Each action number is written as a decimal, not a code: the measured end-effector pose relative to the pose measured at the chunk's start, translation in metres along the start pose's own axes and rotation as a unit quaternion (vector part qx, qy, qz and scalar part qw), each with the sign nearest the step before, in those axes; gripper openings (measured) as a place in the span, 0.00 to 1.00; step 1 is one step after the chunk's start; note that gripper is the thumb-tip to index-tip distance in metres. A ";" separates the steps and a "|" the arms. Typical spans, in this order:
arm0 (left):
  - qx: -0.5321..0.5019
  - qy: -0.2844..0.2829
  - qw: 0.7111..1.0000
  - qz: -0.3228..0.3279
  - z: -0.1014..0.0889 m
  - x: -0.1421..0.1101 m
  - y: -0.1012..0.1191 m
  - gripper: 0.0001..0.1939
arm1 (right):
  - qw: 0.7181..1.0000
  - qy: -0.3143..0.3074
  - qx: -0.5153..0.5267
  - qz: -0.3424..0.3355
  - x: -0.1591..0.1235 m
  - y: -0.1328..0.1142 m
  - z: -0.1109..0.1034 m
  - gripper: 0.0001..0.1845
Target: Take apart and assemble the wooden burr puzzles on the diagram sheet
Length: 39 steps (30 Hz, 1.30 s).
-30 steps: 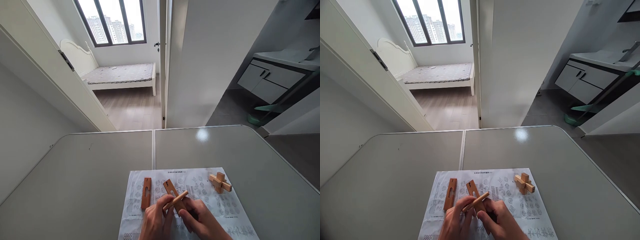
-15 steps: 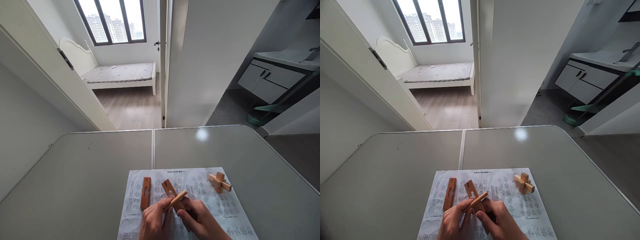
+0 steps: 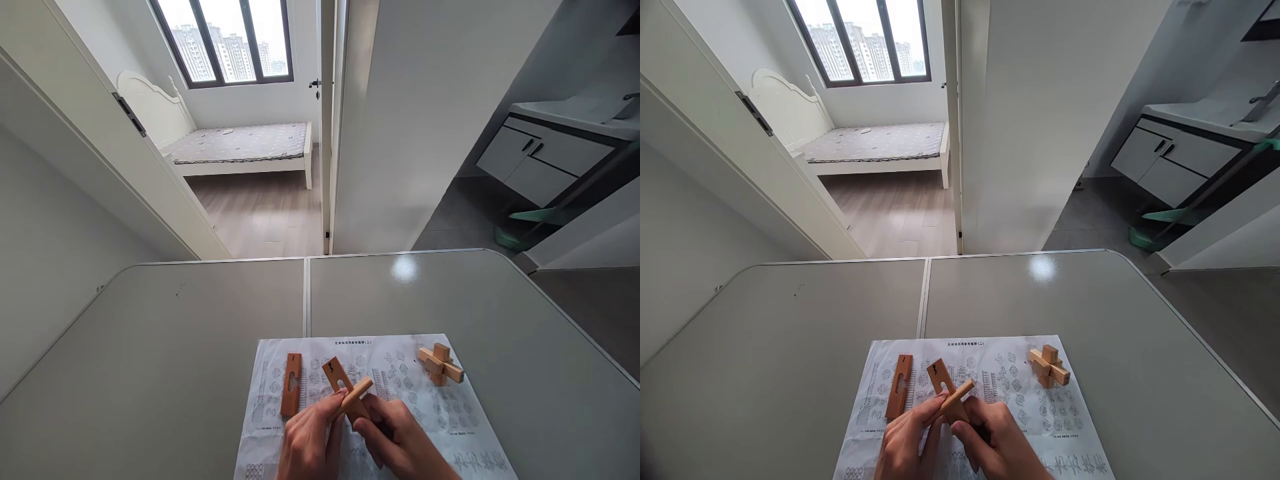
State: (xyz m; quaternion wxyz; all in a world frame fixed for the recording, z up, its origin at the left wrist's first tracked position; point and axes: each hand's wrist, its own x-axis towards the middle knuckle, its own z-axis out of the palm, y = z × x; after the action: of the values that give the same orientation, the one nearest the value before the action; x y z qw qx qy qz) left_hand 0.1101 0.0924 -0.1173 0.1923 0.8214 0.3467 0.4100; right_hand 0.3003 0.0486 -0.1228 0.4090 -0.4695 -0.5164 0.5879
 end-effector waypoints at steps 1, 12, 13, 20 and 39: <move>-0.003 -0.003 1.000 -0.001 0.000 0.000 0.000 0.12 | 1.000 -0.002 0.004 0.004 0.000 0.000 0.000 0.25; -0.013 -0.012 1.000 0.011 -0.005 0.007 0.003 0.11 | 1.000 -0.005 0.018 0.001 -0.002 0.001 -0.001 0.25; -0.007 -0.014 1.000 0.018 -0.005 0.007 0.003 0.11 | 1.000 -0.004 0.018 0.003 -0.002 0.000 -0.001 0.25; 0.064 -0.030 0.996 0.063 -0.017 0.014 0.006 0.15 | 0.998 0.030 0.054 0.026 -0.002 0.002 -0.004 0.26; 0.320 -0.058 0.933 -0.156 -0.049 0.019 -0.044 0.20 | 0.990 0.109 0.084 0.040 -0.001 -0.001 -0.007 0.30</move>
State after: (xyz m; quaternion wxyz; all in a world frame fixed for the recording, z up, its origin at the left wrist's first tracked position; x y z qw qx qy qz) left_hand 0.0605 0.1381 -0.1048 0.0006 0.7970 0.5720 0.1938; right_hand 0.3079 0.0491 -0.1213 0.4772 -0.5148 -0.3984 0.5904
